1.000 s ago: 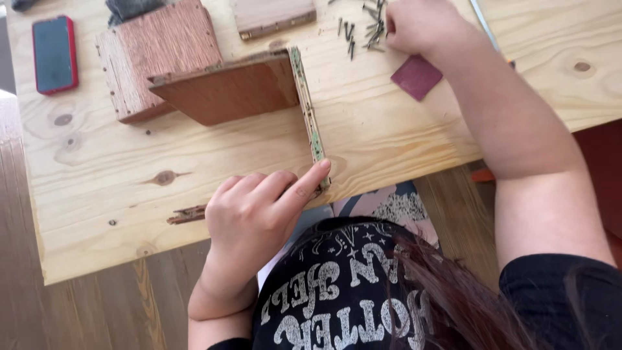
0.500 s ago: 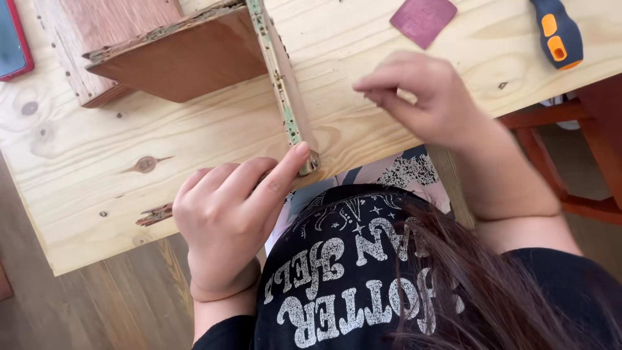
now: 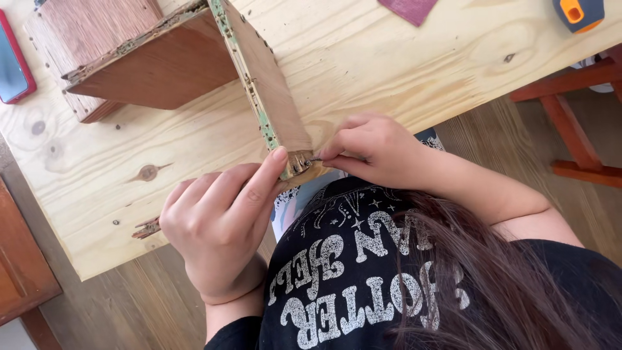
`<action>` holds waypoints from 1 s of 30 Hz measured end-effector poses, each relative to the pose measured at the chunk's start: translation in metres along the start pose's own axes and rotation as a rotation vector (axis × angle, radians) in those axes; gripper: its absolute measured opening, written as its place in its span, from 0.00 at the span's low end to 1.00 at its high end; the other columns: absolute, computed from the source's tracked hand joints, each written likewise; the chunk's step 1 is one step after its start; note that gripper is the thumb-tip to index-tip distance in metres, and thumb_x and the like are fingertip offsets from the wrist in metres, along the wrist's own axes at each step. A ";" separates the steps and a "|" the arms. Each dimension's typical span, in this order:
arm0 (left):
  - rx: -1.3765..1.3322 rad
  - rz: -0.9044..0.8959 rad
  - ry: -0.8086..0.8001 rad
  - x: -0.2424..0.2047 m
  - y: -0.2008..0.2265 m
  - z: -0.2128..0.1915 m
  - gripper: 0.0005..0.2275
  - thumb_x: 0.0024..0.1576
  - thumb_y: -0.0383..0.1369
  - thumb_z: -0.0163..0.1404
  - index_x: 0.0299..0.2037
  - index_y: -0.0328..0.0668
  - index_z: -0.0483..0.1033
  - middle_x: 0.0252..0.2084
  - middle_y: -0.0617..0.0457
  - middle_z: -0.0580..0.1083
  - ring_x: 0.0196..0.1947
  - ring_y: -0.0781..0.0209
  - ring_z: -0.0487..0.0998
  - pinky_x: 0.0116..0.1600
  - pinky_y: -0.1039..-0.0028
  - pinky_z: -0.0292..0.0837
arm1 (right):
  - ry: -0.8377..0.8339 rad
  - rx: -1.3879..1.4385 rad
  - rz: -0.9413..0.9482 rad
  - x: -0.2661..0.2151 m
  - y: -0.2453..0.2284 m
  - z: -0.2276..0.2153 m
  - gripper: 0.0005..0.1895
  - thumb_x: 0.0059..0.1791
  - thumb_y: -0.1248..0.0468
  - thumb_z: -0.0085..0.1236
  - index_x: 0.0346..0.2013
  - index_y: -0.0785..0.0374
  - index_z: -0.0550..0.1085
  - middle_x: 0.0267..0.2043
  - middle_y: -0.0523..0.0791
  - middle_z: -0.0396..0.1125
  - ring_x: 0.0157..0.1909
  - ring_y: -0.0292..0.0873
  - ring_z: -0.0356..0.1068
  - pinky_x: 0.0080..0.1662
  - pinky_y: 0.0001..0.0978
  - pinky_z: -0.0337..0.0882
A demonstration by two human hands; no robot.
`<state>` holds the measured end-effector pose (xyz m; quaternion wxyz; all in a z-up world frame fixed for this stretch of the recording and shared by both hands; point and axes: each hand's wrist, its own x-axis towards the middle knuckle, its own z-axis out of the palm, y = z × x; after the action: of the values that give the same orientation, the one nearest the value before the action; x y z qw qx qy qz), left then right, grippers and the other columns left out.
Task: The person assembles a small wooden structure by inserting screws into pre-drilled holes and tightening them with a screwdriver. They repeatedly pick up screws, align the wooden pieces, and secure the joints on a wooden workbench.
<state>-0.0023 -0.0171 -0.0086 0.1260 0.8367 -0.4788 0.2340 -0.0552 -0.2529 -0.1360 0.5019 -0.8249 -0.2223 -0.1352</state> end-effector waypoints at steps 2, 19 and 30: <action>0.005 -0.004 0.001 0.000 0.000 0.000 0.05 0.68 0.32 0.57 0.51 0.54 0.83 0.32 0.61 0.77 0.23 0.61 0.70 0.29 0.70 0.60 | 0.009 -0.008 -0.001 0.001 0.003 0.004 0.03 0.53 0.67 0.62 0.41 0.60 0.77 0.35 0.45 0.73 0.37 0.46 0.72 0.40 0.37 0.72; 0.041 -0.010 0.015 0.003 0.000 -0.002 0.07 0.66 0.28 0.60 0.47 0.58 0.84 0.32 0.63 0.77 0.23 0.62 0.69 0.29 0.71 0.60 | -0.058 -0.202 -0.132 0.007 0.014 0.009 0.11 0.54 0.57 0.61 0.40 0.62 0.77 0.29 0.45 0.69 0.30 0.49 0.67 0.36 0.42 0.66; 0.049 -0.019 -0.006 -0.001 -0.001 -0.004 0.09 0.67 0.28 0.59 0.52 0.61 0.83 0.33 0.65 0.77 0.24 0.63 0.68 0.29 0.71 0.58 | -0.006 -0.335 -0.124 0.007 0.005 0.006 0.04 0.56 0.59 0.61 0.41 0.54 0.78 0.37 0.38 0.72 0.45 0.42 0.69 0.65 0.50 0.55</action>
<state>-0.0026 -0.0140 -0.0057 0.1064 0.8446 -0.4655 0.2420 -0.0463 -0.2476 -0.1394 0.3476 -0.8820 -0.2485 -0.1986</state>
